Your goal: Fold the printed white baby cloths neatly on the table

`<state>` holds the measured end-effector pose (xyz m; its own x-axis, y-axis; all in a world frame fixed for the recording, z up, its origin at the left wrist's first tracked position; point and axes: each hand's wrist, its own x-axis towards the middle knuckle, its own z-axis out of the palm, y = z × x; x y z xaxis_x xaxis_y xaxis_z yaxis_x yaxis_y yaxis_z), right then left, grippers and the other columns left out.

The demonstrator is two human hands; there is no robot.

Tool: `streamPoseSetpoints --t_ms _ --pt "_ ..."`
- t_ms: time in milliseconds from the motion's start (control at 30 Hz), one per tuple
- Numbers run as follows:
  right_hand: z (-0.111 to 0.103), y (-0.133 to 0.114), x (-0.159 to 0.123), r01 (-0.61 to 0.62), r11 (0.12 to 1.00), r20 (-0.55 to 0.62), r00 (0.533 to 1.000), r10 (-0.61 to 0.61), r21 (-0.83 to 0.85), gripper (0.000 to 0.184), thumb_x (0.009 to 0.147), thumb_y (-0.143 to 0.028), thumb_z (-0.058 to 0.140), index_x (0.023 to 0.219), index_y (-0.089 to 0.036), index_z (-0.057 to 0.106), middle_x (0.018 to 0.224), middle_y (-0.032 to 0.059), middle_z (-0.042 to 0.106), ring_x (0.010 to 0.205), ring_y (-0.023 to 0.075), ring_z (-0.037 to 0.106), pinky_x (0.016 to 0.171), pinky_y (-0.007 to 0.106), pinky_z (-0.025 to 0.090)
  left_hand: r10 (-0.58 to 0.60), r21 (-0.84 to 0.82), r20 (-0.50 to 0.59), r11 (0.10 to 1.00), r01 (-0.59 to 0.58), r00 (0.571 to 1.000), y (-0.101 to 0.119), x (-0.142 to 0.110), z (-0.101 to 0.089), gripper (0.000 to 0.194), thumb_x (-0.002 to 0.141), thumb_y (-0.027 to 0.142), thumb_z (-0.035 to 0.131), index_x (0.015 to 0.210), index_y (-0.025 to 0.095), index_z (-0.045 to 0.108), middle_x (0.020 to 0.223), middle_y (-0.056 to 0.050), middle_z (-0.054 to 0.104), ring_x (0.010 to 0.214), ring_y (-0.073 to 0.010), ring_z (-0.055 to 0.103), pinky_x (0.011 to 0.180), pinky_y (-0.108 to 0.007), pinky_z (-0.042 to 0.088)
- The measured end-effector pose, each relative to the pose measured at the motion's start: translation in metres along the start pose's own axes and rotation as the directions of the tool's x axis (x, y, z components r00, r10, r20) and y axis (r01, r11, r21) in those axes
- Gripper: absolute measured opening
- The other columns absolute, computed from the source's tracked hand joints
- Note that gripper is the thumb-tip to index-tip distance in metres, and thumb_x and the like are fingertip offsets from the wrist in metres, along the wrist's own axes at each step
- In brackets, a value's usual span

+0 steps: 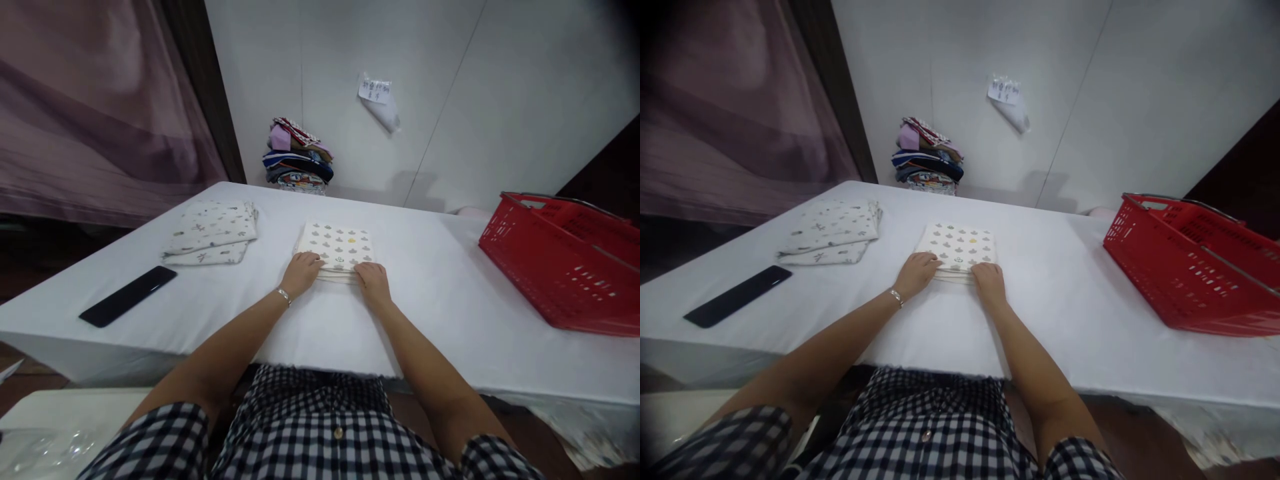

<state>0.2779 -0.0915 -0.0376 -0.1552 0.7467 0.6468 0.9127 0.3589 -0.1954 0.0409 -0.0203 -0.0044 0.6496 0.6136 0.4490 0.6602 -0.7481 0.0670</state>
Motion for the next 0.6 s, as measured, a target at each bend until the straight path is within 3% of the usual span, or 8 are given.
streamPoseSetpoints --t_ms 200,433,600 --pt "0.005 0.002 -0.002 0.026 1.0 0.005 1.0 -0.026 0.0 0.025 0.094 -0.02 0.044 0.105 -0.024 0.066 0.109 0.0071 0.067 0.106 0.0223 0.054 0.093 0.04 0.034 0.012 -0.017 -0.005 1.0 -0.012 1.0 -0.001 -0.006 0.003 0.033 0.087 0.013 0.044 0.107 0.025 0.067 0.101 -0.01 0.064 0.1 -0.0241 0.055 0.089 -0.042 0.04" --pt "0.002 0.001 -0.002 0.022 1.0 0.012 1.0 -0.022 0.002 0.025 0.094 -0.018 0.044 0.105 -0.022 0.066 0.106 0.0065 0.068 0.102 0.0219 0.056 0.092 0.039 0.034 0.065 -0.031 0.021 0.997 -0.065 0.998 -0.002 -0.014 0.001 0.034 0.087 0.026 0.051 0.12 0.025 0.058 0.112 -0.01 0.061 0.107 -0.0263 0.052 0.092 -0.043 0.038" --pt "0.005 0.003 -0.003 0.009 1.0 0.011 1.0 -0.009 -0.004 0.025 0.093 -0.018 0.044 0.105 -0.022 0.065 0.107 0.0065 0.068 0.102 0.0217 0.056 0.092 0.039 0.034 0.063 0.02 0.043 0.998 -0.064 0.997 -0.002 -0.012 -0.001 0.03 0.089 0.027 0.049 0.117 0.023 0.059 0.112 -0.009 0.062 0.105 -0.0259 0.053 0.091 -0.042 0.037"
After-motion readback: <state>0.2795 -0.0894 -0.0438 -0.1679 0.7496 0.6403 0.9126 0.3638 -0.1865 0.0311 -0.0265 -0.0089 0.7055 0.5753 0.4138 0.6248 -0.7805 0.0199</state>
